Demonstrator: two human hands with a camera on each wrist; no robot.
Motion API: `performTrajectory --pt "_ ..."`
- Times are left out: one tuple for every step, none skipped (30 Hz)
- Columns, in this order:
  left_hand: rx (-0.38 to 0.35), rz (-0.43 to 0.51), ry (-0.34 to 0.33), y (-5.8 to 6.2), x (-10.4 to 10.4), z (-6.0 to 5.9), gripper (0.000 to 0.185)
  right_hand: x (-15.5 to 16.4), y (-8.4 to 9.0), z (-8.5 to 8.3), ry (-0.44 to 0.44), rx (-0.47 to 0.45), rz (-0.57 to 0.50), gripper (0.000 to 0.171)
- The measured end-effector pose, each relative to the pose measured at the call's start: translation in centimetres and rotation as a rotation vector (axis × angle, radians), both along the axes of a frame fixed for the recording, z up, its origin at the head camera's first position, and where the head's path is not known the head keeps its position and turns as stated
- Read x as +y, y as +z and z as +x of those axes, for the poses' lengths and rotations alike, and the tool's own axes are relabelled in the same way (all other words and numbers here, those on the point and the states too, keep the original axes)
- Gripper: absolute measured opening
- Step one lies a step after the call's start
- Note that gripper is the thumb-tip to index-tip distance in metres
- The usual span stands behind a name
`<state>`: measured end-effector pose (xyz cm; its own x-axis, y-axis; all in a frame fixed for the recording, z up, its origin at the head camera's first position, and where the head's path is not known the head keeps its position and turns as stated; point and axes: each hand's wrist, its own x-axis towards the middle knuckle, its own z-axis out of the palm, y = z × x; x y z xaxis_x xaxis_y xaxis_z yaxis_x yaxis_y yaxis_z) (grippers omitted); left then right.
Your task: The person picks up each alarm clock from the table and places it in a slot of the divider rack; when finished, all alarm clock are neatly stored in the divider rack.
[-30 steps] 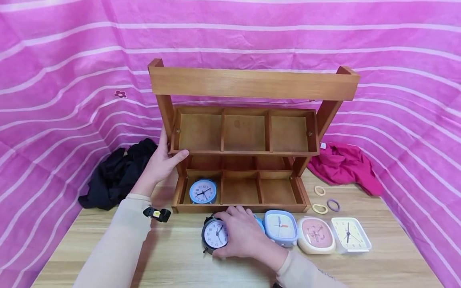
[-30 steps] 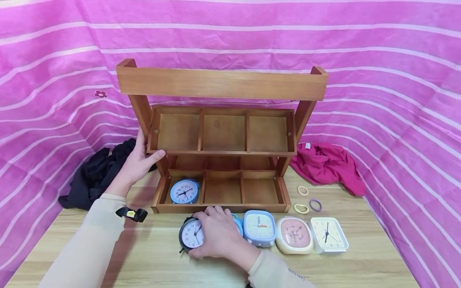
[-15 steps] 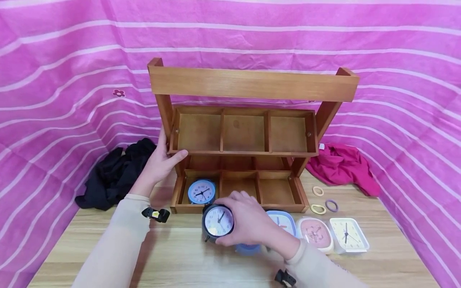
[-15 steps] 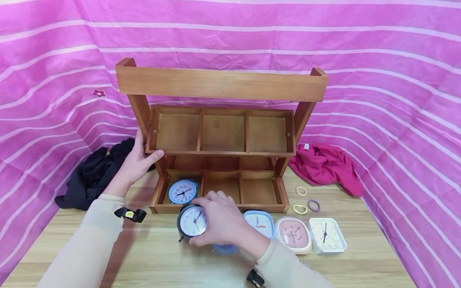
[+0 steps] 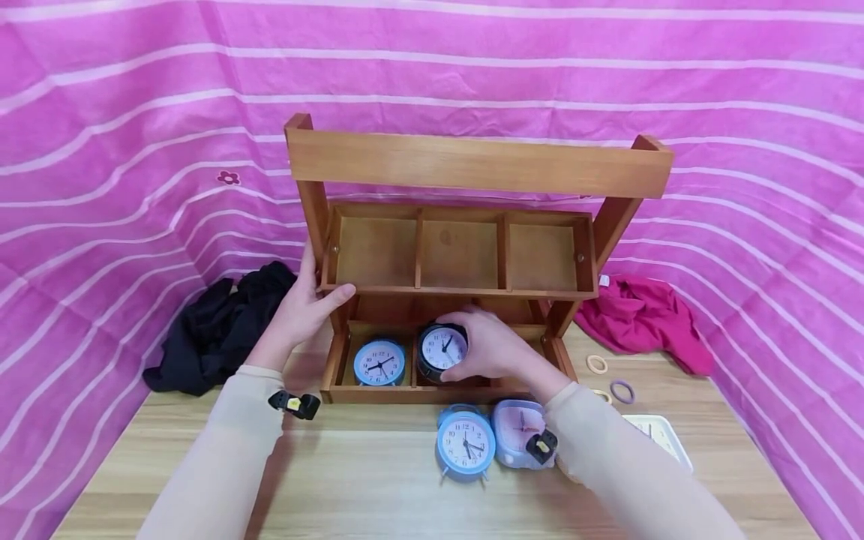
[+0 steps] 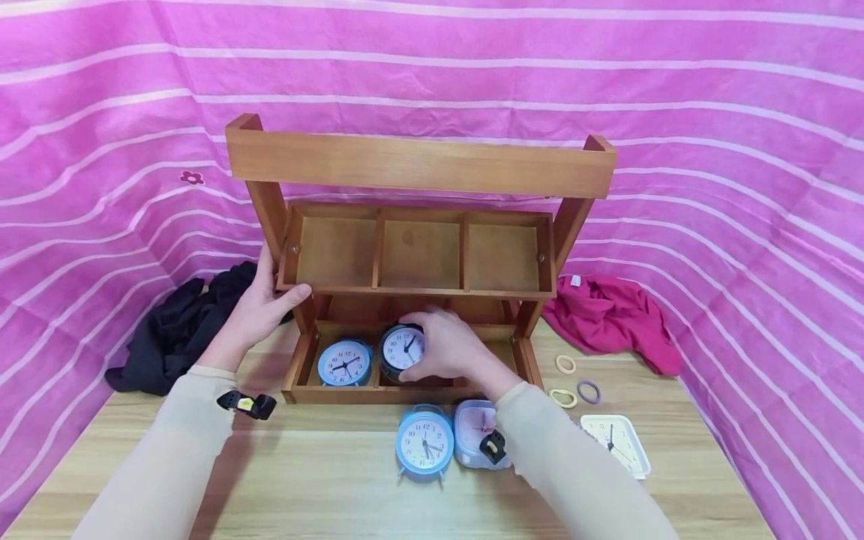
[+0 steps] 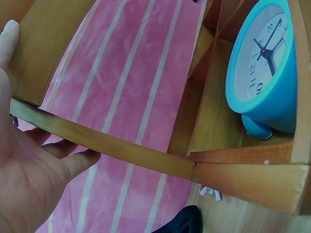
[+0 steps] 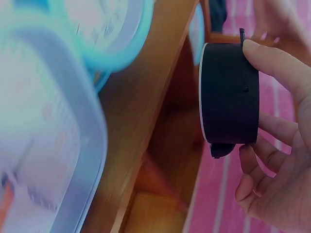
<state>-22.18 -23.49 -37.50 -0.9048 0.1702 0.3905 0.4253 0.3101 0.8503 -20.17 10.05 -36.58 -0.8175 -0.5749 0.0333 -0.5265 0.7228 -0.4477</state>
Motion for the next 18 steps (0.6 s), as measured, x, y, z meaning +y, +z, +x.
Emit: performTrajectory --pt "-0.003 -0.002 0.002 0.0 0.0 0.0 0.104 0.1 -0.3 -0.4 0.001 -0.012 0.001 0.081" --pt "-0.005 -0.005 0.005 0.0 0.0 0.0 0.104 0.2 -0.5 -0.8 -0.001 -0.029 0.004 0.080" --pt "-0.006 -0.007 0.008 0.0 0.0 0.0 0.104 0.3 -0.7 -1.1 0.000 -0.042 0.006 0.080" --pt "-0.007 -0.004 0.007 0.0 0.1 0.1 0.104 0.4 -1.0 -1.4 -0.003 -0.058 0.008 0.080" --pt "-0.006 -0.006 0.009 0.0 0.1 0.1 0.104 0.4 -1.2 -1.6 -0.001 -0.074 0.010 0.079" --pt "-0.005 -0.006 0.009 0.0 0.1 0.1 0.104 0.5 -1.4 -1.8 0.000 -0.088 0.016 0.079" --pt "-0.004 -0.006 0.008 0.0 0.1 0.1 0.104 0.5 -1.6 -1.9 0.001 -0.099 0.019 0.079" --pt "-0.001 -0.004 0.005 0.0 0.1 0.1 0.105 0.6 -1.8 -2.0 -0.001 -0.109 0.024 0.079" --pt "0.000 -0.001 0.001 0.0 0.1 0.0 0.105 0.6 -2.0 -2.0 -0.003 -0.114 0.031 0.079" --pt "0.001 -0.001 0.000 0.0 0.1 0.0 0.105 0.6 -2.2 -2.1 -0.004 -0.119 0.035 0.079" --pt "0.001 -0.001 0.001 0.0 0.1 0.0 0.105 0.7 -2.4 -2.2 0.000 -0.117 0.040 0.079" --pt "0.001 0.001 0.001 0.0 0.1 0.0 0.105 0.7 -2.6 -2.3 0.001 -0.114 0.042 0.079" --pt "0.000 0.000 0.004 0.0 0.1 0.0 0.105 0.7 -2.8 -2.4 0.003 -0.108 0.045 0.078" --pt "-0.001 0.000 0.007 0.0 0.1 0.0 0.105 0.7 -2.9 -2.4 0.005 -0.106 0.047 0.078" --pt "-0.002 0.002 0.007 0.0 0.1 0.0 0.105 0.8 -3.0 -2.5 0.004 -0.108 0.049 0.078" --pt "-0.003 0.002 0.008 0.0 0.1 0.0 0.105 0.8 -3.2 -2.5 0.005 -0.111 0.048 0.078" --pt "-0.004 0.003 0.008 0.1 0.1 0.0 0.105 0.8 -3.3 -2.6 0.003 -0.118 0.050 0.078" --pt "-0.004 0.004 0.007 0.0 0.1 -0.1 0.105 0.8 -3.4 -2.6 0.000 -0.125 0.049 0.077"
